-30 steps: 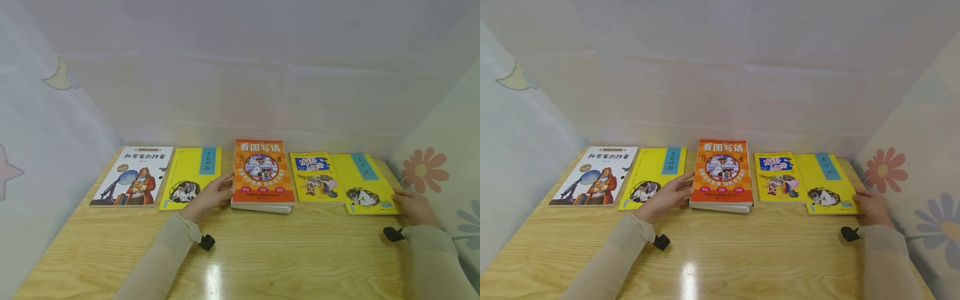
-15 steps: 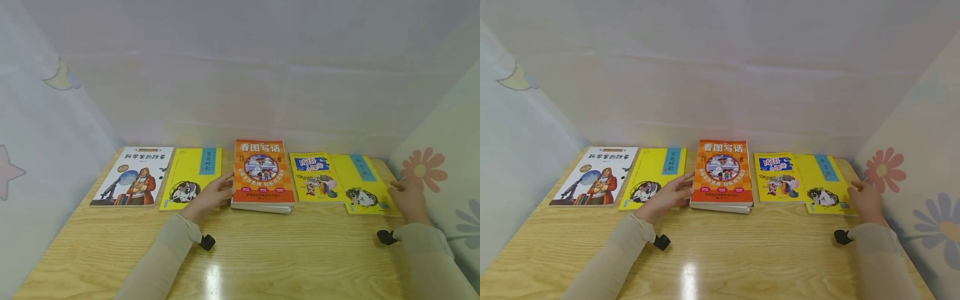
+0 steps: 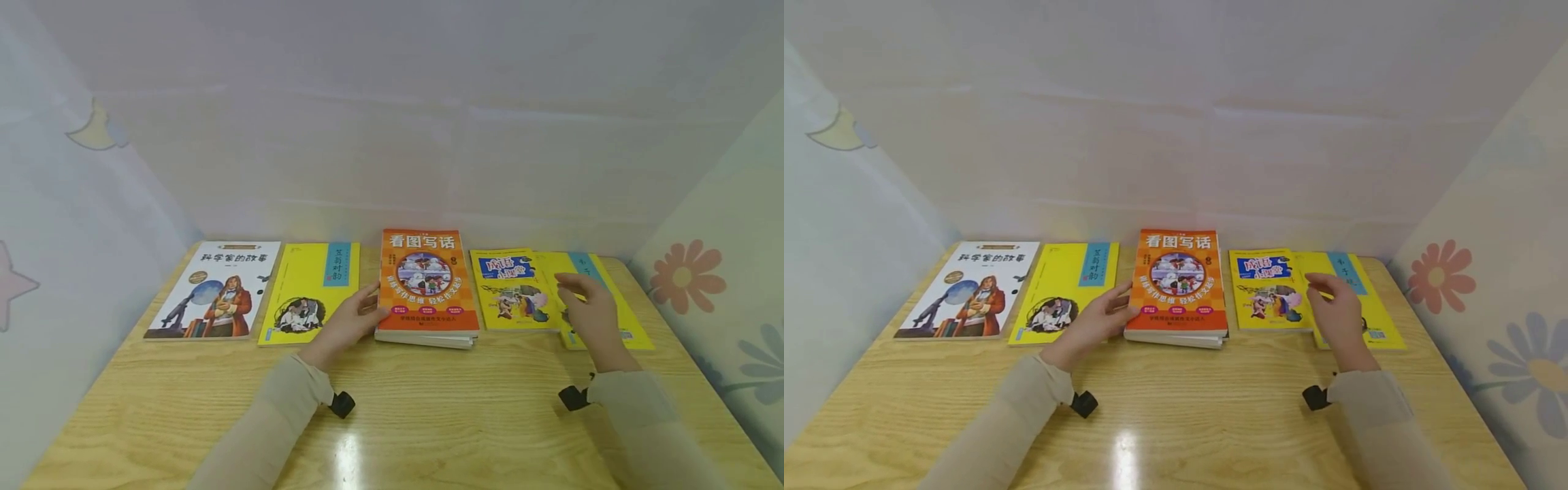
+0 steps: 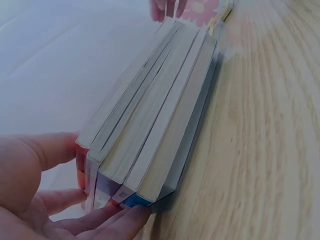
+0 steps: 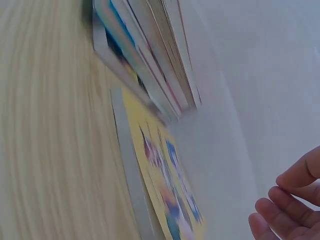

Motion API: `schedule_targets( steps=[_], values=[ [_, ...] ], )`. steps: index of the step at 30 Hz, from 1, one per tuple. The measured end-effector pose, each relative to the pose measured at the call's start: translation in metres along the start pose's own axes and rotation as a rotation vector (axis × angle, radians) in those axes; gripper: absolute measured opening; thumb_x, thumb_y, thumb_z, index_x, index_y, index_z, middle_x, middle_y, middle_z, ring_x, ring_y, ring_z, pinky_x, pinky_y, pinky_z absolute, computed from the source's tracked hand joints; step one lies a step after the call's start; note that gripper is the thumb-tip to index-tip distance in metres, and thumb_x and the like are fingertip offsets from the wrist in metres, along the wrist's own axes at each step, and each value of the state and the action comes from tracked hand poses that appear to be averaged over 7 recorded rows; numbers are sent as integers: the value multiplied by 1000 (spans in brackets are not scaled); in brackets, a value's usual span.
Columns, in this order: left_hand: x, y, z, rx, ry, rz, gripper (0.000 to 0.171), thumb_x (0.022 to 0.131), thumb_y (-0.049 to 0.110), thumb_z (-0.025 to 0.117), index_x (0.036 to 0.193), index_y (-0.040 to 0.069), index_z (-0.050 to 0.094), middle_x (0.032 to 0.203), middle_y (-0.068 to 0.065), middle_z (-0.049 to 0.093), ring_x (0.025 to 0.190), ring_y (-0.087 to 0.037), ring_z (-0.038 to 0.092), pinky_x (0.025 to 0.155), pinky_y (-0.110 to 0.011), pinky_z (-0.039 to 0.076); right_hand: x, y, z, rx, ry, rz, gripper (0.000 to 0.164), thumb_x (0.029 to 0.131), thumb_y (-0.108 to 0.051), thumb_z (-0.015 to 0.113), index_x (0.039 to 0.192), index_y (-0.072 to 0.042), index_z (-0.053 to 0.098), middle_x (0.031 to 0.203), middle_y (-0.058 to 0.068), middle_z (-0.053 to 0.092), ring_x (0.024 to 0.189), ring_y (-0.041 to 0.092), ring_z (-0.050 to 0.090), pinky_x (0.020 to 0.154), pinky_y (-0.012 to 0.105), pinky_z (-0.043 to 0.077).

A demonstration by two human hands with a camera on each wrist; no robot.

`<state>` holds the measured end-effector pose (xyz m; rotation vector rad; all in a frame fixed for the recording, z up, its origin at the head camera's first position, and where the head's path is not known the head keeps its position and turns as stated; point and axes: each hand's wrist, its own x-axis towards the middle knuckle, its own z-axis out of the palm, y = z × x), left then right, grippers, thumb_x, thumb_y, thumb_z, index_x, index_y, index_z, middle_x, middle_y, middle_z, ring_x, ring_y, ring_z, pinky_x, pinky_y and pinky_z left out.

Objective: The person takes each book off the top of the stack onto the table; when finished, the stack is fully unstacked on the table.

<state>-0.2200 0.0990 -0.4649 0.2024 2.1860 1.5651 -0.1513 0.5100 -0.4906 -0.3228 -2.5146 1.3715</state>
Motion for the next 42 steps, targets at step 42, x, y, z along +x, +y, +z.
schedule_targets(
  steps=[42],
  values=[
    [-1, 3, -41, -152, -135, -43, 63, 104, 5, 53, 158, -5, 22, 138, -30, 55, 101, -21, 71, 79, -32, 61, -6, -41, 113, 392, -506, 199, 81, 99, -44, 65, 162, -12, 25, 162, 13, 34, 148, 33, 33, 118, 49, 32]
  ],
)
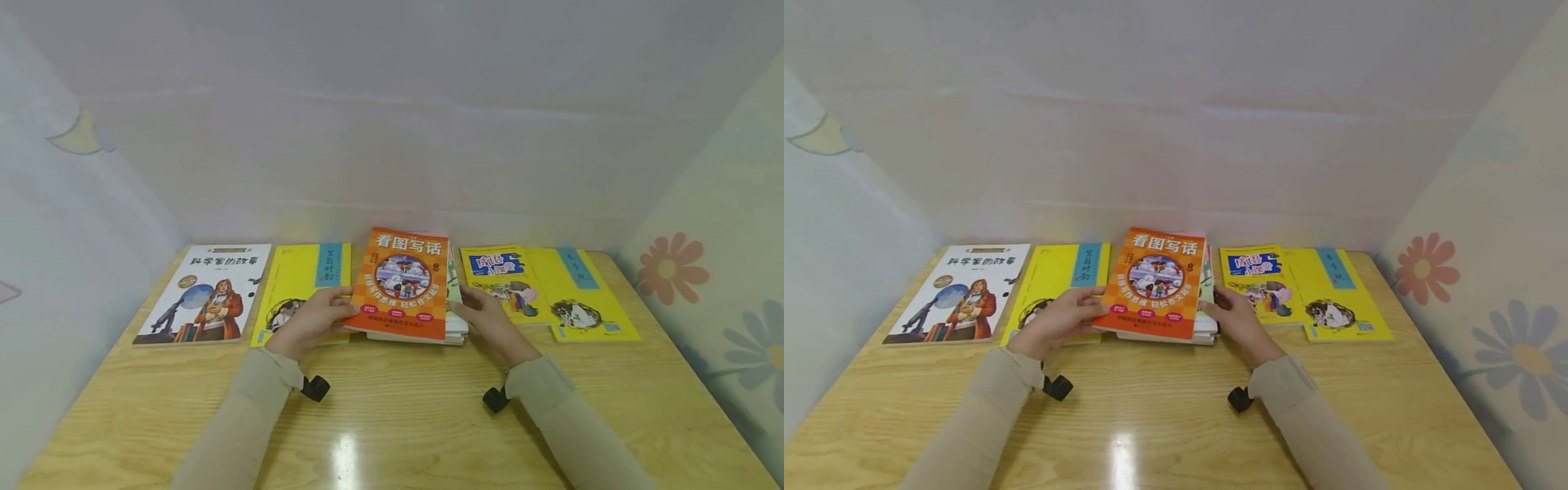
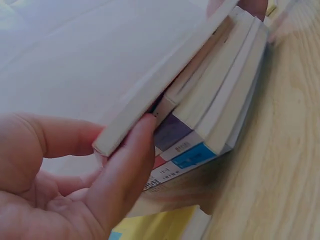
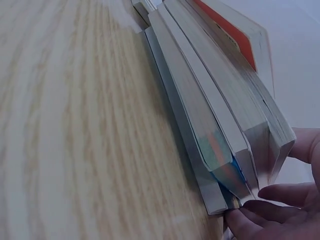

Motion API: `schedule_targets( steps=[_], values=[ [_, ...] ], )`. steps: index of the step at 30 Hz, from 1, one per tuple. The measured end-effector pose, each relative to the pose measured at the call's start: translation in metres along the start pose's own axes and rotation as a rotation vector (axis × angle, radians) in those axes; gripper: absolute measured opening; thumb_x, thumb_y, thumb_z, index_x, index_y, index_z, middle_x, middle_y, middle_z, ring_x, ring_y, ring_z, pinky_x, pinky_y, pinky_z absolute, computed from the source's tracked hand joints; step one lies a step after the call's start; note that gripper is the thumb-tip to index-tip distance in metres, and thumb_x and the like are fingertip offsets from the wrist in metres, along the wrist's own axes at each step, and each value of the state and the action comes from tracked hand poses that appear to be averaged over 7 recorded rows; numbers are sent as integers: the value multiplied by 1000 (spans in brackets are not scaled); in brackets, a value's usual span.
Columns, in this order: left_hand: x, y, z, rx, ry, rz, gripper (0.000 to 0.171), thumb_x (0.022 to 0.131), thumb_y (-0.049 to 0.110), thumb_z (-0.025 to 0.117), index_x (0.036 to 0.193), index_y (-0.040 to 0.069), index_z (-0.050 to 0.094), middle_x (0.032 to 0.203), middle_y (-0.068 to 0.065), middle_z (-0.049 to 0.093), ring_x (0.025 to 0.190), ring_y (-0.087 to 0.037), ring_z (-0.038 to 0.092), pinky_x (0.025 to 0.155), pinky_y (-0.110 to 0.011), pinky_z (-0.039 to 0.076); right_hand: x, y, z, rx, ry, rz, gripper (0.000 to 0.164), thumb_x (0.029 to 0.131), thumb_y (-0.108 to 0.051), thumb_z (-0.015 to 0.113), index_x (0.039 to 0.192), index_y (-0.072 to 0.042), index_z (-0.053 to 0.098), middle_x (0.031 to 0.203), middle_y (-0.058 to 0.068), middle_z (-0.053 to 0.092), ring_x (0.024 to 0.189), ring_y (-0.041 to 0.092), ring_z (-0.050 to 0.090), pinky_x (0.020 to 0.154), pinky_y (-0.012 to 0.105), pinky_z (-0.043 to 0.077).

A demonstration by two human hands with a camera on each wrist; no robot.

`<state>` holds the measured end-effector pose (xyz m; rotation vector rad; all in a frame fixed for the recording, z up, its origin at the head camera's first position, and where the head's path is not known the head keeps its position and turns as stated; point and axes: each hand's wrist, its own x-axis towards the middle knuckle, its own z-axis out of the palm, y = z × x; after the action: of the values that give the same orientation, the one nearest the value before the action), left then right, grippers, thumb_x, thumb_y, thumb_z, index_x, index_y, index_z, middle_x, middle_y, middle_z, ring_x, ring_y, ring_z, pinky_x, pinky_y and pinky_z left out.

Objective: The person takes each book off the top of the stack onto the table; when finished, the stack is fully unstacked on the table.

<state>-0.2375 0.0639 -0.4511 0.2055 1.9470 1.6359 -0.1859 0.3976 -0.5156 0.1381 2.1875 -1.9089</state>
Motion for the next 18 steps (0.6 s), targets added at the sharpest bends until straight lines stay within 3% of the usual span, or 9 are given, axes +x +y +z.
schedule_targets(
  steps=[9, 14, 18],
  values=[
    [-14, -6, 0, -69, 30, 50, 61, 105, 2, 48, 159, -3, 19, 149, -33, 41, 116, -37, 64, 88, -42, 59, 1, 2, 5, 81, 18, 6, 69, 101, -39, 63, 160, -17, 33, 160, 9, 38, 146, 29, 38, 116, 45, 37],
    [-30, -7, 1, -94, 63, 113, 60, 106, 3, 48, 159, 0, 21, 152, -30, 40, 120, -37, 62, 88, -44, 59, 1, 2, 5, 69, 17, -1, 69, 101, -40, 63, 159, -15, 34, 160, 10, 39, 146, 30, 37, 117, 46, 34],
    [-47, -8, 0, -106, 115, 125, 60, 106, 4, 48, 160, 1, 21, 156, -26, 37, 125, -32, 59, 91, -41, 58, 1, 3, 5, 77, 18, 18, 70, 100, -42, 63, 159, -16, 35, 159, 9, 39, 147, 28, 36, 119, 46, 33]
  ],
)
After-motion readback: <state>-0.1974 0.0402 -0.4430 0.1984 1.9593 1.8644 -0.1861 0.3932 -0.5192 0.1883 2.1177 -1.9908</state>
